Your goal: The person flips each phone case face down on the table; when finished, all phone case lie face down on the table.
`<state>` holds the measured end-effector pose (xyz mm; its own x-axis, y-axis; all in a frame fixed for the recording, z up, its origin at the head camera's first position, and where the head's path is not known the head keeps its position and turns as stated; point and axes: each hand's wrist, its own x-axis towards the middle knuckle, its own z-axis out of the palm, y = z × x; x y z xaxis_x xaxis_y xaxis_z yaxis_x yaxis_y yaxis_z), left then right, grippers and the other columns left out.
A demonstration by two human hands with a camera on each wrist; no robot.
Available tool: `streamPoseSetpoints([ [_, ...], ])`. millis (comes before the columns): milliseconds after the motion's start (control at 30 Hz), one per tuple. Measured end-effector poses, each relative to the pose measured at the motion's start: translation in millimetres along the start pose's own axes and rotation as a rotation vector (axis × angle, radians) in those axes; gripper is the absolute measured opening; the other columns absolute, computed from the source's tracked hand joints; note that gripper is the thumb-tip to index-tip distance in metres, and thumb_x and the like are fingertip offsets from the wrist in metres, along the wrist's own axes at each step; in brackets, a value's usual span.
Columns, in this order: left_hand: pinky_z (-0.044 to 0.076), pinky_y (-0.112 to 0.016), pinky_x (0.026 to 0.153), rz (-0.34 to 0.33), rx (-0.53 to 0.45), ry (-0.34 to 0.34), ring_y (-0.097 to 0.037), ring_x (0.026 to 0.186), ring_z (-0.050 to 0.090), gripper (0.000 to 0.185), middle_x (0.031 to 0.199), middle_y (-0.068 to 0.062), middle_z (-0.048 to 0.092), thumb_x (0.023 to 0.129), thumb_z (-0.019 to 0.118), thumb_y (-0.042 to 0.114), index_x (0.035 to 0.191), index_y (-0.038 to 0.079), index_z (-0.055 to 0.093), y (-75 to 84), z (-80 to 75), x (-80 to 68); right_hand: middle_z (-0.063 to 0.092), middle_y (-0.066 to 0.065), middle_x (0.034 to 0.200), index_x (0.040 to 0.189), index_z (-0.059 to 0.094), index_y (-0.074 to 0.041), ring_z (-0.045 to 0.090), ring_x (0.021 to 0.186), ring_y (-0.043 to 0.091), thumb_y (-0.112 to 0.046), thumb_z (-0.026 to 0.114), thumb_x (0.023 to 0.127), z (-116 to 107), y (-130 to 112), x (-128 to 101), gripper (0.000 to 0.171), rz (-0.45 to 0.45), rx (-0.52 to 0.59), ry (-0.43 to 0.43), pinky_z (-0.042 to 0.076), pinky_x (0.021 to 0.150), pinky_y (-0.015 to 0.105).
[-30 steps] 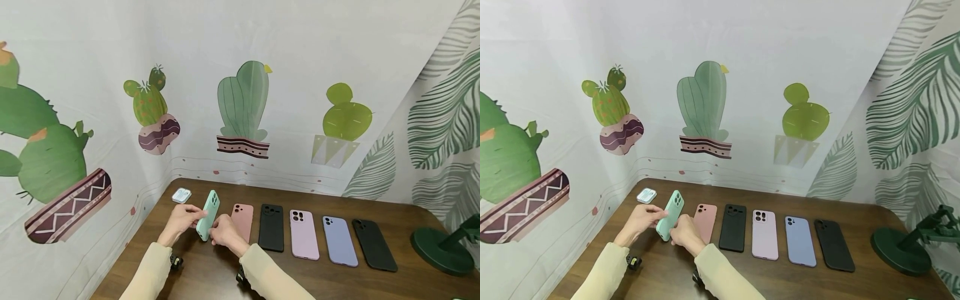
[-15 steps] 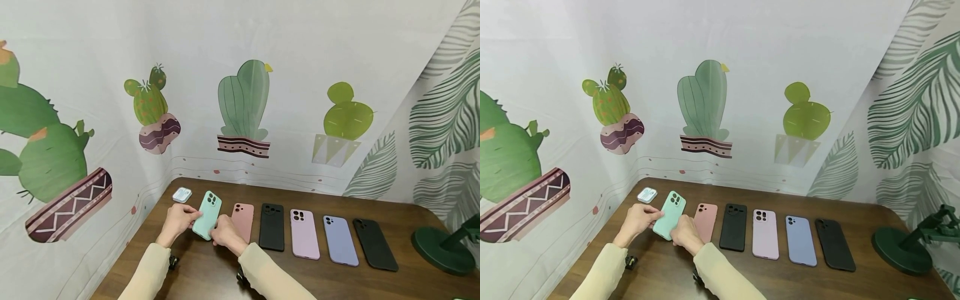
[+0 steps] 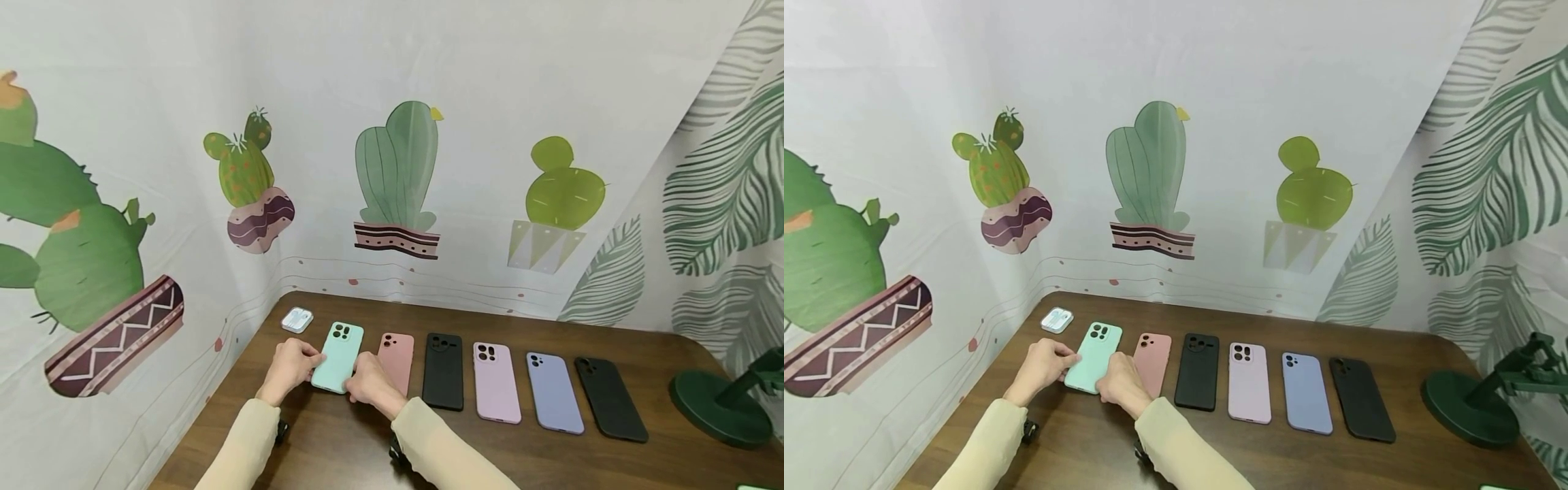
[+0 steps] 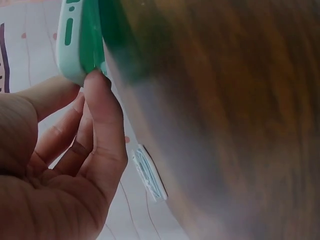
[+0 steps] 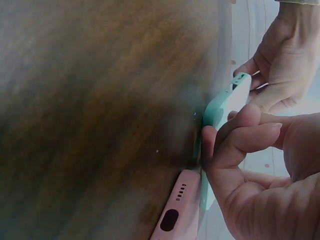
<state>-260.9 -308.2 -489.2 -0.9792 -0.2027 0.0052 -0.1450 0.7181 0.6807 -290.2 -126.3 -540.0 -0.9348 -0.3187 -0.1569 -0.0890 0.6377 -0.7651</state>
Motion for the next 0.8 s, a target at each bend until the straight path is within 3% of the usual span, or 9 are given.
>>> streamPoseSetpoints([
  [367, 0.057, -0.027, 0.055, 0.006, 0.065, -0.046, -0.013, 0.056, 0.07, 0.012, 0.08, -0.008, 0.08, 0.094, 0.083, 0.014, 0.093, 0.001, 0.084, -3.7, 2.8, 2.7, 0.065, -0.004, 0.046, 0.072, 0.069, -0.011, 0.066, 0.045, 0.012, -0.017, 0.088, 0.088, 0.8, 4.1, 2.1, 0.026, -0.011, 0.033, -0.024, 0.05, 0.048, 0.025],
  [433, 0.056, -0.027, 0.054, 0.047, 0.069, -0.051, -0.013, 0.056, 0.07, 0.013, 0.079, -0.008, 0.079, 0.094, 0.083, 0.015, 0.092, 0.002, 0.084, -10.1, 4.2, 6.4, 0.065, -0.003, 0.047, 0.074, 0.069, -0.011, 0.067, 0.045, 0.013, -0.018, 0.088, 0.089, 0.7, 5.5, 3.3, 0.025, -0.005, 0.042, -0.027, 0.05, 0.049, 0.026],
  [567, 0.056, -0.027, 0.054, 0.063, 0.085, -0.056, -0.013, 0.055, 0.07, 0.013, 0.079, -0.009, 0.079, 0.094, 0.082, 0.015, 0.091, 0.002, 0.084, -9.2, 3.3, 6.3, 0.066, -0.002, 0.047, 0.077, 0.069, -0.01, 0.067, 0.046, 0.015, -0.019, 0.087, 0.09, -0.2, 6.1, 2.4, 0.024, -0.012, 0.057, -0.023, 0.049, 0.049, 0.027],
  [633, 0.055, -0.026, 0.053, 0.067, 0.095, -0.047, -0.012, 0.055, 0.069, 0.016, 0.081, -0.009, 0.08, 0.095, 0.08, 0.016, 0.093, 0.001, 0.084, -8.6, 2.9, 5.2, 0.067, -0.001, 0.048, 0.085, 0.072, -0.006, 0.068, 0.048, 0.015, -0.019, 0.086, 0.091, -0.7, 5.2, 1.2, 0.02, -0.013, 0.073, -0.02, 0.05, 0.051, 0.028],
  [667, 0.058, -0.029, 0.057, 0.041, 0.11, -0.04, -0.015, 0.06, 0.072, 0.015, 0.084, -0.01, 0.081, 0.094, 0.08, 0.015, 0.093, 0.001, 0.084, -1.1, 0.7, 1.1, 0.067, -0.001, 0.049, 0.093, 0.074, -0.002, 0.068, 0.048, 0.014, -0.02, 0.085, 0.093, -2.5, 3.0, -1.5, 0.02, -0.015, 0.083, -0.02, 0.05, 0.052, 0.027],
  [800, 0.062, -0.041, 0.072, 0.074, 0.179, 0.003, -0.023, 0.082, 0.077, 0.019, 0.096, -0.013, 0.084, 0.096, 0.079, 0.02, 0.098, 0.002, 0.085, 1.4, -1.4, -2.4, 0.076, 0.007, 0.072, 0.131, 0.068, 0.011, 0.068, 0.054, 0.014, -0.015, 0.078, 0.099, -27.1, -21.7, -31.9, 0.042, -0.062, 0.176, -0.005, 0.055, 0.061, 0.028],
])
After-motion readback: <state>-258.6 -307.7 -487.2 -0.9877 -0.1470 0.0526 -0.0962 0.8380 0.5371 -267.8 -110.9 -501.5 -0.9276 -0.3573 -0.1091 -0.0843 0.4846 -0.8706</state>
